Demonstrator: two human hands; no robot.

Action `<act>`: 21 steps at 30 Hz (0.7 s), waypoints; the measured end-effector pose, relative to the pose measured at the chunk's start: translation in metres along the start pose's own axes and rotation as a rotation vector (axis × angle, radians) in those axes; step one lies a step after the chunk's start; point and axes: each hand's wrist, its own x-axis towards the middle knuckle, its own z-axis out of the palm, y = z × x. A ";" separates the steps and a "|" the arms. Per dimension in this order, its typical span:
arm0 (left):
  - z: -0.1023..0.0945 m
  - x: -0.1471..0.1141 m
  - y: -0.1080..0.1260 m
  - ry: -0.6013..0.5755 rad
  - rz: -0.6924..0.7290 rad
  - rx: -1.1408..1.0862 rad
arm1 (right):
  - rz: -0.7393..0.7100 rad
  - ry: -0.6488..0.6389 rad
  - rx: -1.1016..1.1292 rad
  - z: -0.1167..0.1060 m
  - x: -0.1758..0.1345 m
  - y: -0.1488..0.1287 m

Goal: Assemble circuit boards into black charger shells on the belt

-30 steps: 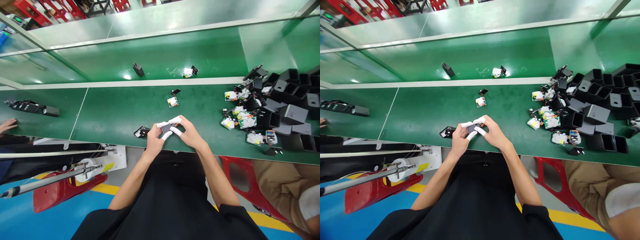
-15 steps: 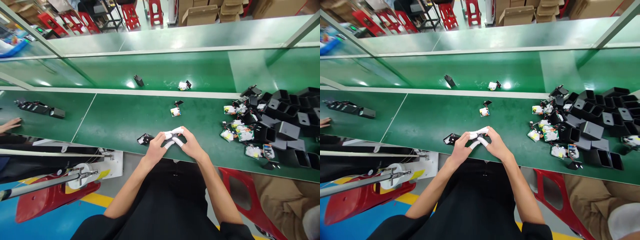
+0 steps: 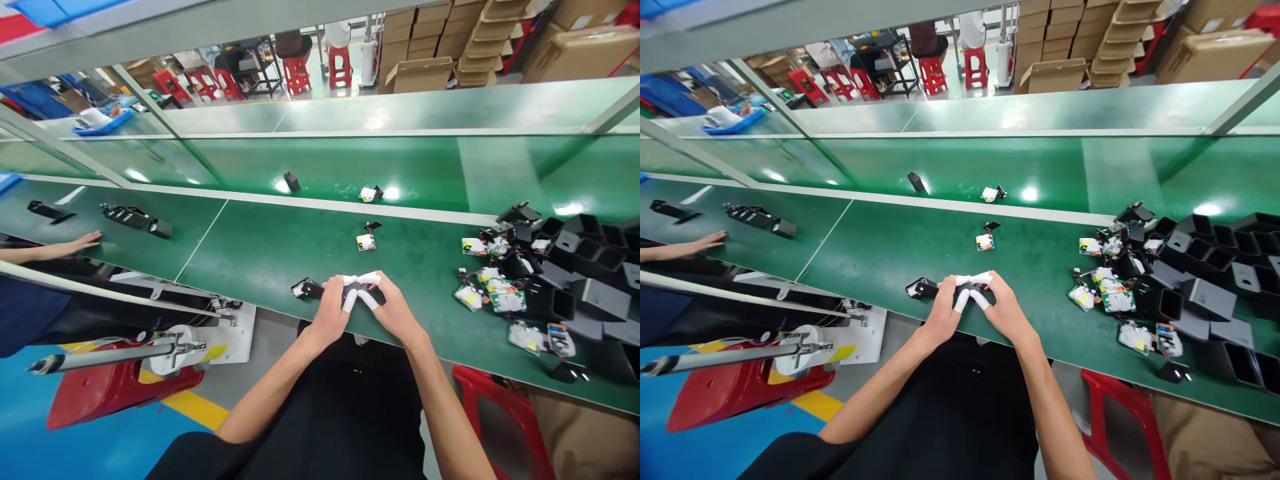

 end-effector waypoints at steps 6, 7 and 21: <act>-0.017 0.004 -0.019 -0.047 0.338 0.062 | 0.048 -0.003 0.013 0.000 -0.002 0.001; -0.018 0.004 -0.022 -0.040 0.392 0.085 | 0.046 -0.004 0.020 0.000 -0.002 0.001; -0.026 0.004 -0.030 -0.099 0.642 0.137 | 0.106 -0.059 -0.040 -0.025 0.000 -0.005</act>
